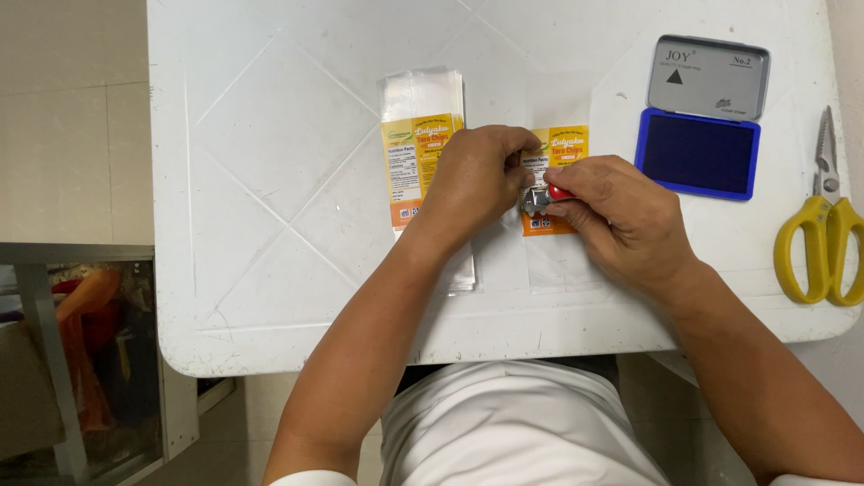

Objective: Applying ink stamps to plastic packaging bags at a workstation.

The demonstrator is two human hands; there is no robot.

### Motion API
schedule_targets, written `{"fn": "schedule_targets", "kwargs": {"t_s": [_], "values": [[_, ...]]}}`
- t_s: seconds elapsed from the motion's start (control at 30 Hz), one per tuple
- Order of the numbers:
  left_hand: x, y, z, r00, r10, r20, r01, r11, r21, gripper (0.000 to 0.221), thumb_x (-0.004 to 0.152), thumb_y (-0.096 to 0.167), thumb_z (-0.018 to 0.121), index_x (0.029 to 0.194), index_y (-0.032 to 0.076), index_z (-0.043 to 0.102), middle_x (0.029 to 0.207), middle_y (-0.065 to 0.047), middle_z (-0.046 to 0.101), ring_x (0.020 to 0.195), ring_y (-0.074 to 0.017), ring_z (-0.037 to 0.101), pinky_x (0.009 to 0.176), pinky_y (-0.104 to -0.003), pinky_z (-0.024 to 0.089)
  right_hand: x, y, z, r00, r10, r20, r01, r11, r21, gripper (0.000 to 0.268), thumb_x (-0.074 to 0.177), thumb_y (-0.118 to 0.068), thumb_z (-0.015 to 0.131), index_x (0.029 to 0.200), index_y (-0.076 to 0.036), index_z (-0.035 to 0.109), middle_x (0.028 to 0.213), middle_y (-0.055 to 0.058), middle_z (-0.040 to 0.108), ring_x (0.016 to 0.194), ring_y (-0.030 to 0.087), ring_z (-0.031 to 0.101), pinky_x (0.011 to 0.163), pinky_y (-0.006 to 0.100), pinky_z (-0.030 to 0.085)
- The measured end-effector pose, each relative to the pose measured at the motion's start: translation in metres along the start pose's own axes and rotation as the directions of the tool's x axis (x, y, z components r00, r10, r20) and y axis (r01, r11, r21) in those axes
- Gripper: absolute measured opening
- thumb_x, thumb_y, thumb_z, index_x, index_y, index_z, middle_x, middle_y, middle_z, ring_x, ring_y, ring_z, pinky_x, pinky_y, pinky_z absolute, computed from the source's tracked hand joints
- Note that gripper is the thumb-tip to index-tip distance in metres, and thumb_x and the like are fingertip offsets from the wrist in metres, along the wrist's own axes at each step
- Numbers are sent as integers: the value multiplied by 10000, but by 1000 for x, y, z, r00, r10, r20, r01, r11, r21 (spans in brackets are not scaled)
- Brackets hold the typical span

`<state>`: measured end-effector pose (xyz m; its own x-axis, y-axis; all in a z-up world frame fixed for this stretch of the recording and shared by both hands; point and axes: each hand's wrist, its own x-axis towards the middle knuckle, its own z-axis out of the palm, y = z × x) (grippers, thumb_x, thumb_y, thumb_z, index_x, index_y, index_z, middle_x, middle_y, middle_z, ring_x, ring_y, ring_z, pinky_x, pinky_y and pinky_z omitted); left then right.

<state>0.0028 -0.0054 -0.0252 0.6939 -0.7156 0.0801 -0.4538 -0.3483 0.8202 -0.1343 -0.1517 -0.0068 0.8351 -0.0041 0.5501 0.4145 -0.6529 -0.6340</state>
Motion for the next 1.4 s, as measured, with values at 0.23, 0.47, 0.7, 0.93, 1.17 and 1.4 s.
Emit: {"fn": "schedule_targets", "kwargs": {"t_s": [0.23,0.47,0.7,0.93,1.17,1.4], "values": [[1,-1,0,1000,8,3,-8,1000,19,268,779,-31,791,1041,25,785,757,-159,734,759,-342,768,707,-434,623,-2,1,3,1000,-2,2,2,1000,-12,185,955,24,734,1131,79,744,967,208,734,930,400,724,820,471,585],[2,-3,3,1000,-10,13,10,1000,30,276,781,-2,801,1051,53,790,767,-142,739,784,-345,773,728,-444,621,-6,7,5,998,-60,-15,59,995,-76,220,955,7,743,1164,75,742,955,209,731,912,411,719,786,471,593],[3,-4,5,999,-31,19,29,998,63,277,786,-3,791,1055,62,788,778,-137,743,788,-342,773,740,-449,623,-10,11,9,994,-108,-24,104,987,-125,233,965,0,736,1185,74,745,968,204,741,909,403,720,783,467,600],[3,-9,9,1000,-11,24,8,994,109,288,788,54,808,1072,97,789,787,-128,742,824,-379,763,769,-502,608,-13,14,10,989,-148,-26,143,980,-141,220,960,-21,739,1157,77,736,954,205,728,878,403,714,745,462,604],[1,-9,9,996,-67,54,59,988,145,296,801,137,808,1093,177,778,862,-93,763,902,-360,757,816,-501,608,-14,20,-6,995,18,-102,-19,1000,-13,270,974,-59,733,1224,41,703,993,189,725,936,374,722,801,472,591],[-2,52,-26,919,-376,114,389,914,-117,317,855,124,659,1156,142,756,1136,28,792,898,-93,753,798,-241,553,-29,34,-77,905,262,-334,-208,960,189,359,1176,176,619,1486,89,461,1376,288,611,1254,375,676,1138,421,593]]}}
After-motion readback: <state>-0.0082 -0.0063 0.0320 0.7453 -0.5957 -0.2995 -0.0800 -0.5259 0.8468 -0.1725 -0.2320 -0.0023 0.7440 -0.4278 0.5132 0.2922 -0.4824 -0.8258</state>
